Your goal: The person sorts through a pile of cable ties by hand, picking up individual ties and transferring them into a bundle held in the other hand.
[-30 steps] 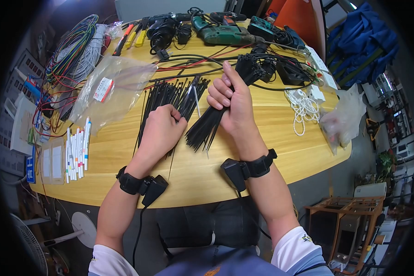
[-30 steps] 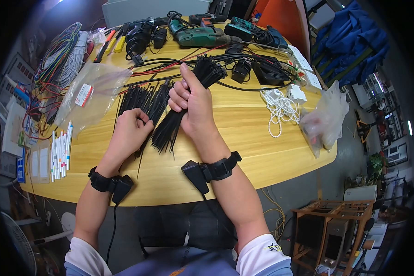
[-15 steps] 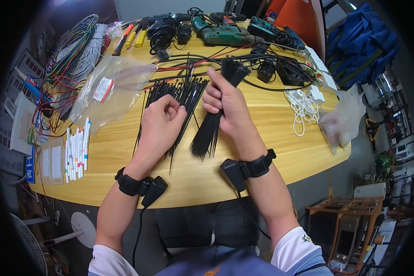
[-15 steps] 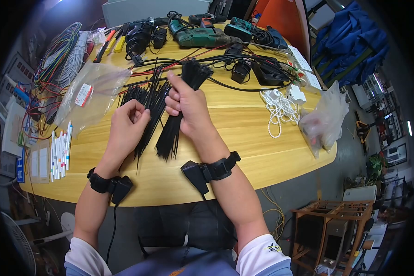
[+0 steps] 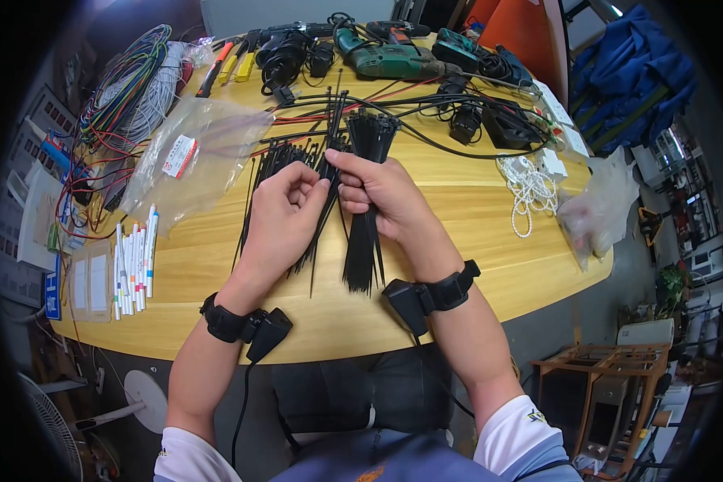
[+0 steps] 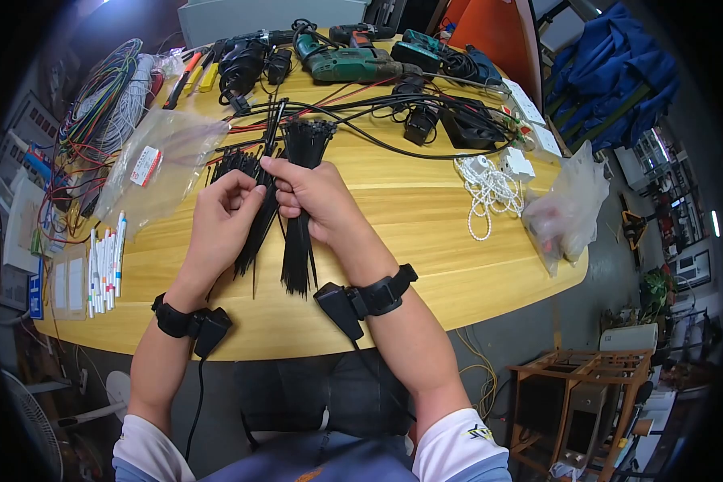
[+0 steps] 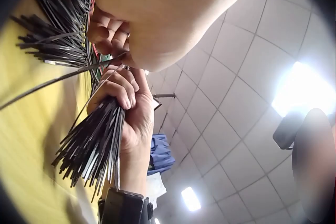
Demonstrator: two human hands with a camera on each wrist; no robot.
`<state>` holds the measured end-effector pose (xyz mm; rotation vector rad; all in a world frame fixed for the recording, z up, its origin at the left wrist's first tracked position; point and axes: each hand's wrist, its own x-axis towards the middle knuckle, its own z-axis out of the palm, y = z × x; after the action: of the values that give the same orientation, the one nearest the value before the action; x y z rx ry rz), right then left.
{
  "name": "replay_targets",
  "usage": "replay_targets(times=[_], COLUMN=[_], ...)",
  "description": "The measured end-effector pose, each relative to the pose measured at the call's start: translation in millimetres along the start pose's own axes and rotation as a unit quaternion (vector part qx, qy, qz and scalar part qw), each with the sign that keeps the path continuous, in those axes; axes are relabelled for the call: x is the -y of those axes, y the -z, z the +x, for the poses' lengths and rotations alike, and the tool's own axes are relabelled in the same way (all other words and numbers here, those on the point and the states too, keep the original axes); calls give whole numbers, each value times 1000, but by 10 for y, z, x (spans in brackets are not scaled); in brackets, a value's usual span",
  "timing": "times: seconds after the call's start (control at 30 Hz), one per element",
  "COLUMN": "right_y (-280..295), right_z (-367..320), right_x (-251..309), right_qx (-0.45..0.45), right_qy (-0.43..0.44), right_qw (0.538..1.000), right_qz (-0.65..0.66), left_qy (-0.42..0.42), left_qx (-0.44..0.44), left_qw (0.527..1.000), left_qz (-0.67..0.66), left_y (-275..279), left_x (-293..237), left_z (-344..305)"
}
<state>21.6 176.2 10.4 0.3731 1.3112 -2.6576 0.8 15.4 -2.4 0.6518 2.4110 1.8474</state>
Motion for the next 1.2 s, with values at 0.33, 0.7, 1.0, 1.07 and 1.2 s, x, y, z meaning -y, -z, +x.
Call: replay_targets(times=[0.33,0.7,1.0,1.07,1.2], right_y=[11,-16,-12,-23,-18], right_z=[16,24,-8,-23,-24], right_x=[3,-14,82,89,89], right_qx=[-32,-70,-43,-43,-35], right_qy=[33,68,145,148,149], right_qw=[999,995,986,986,987], right_qz=[8,23,67,57,44], left_qy=[16,-11,4,15,61], left_qx=[22,-52,66,102,146], left_qw=[1000,999,994,986,965], left_qz=[7,-11,-82,-127,-208], left_y=[17,28,4,0,21], left_x=[24,0,-34,-25,-89], left_z=[6,21,-3,-4,-10])
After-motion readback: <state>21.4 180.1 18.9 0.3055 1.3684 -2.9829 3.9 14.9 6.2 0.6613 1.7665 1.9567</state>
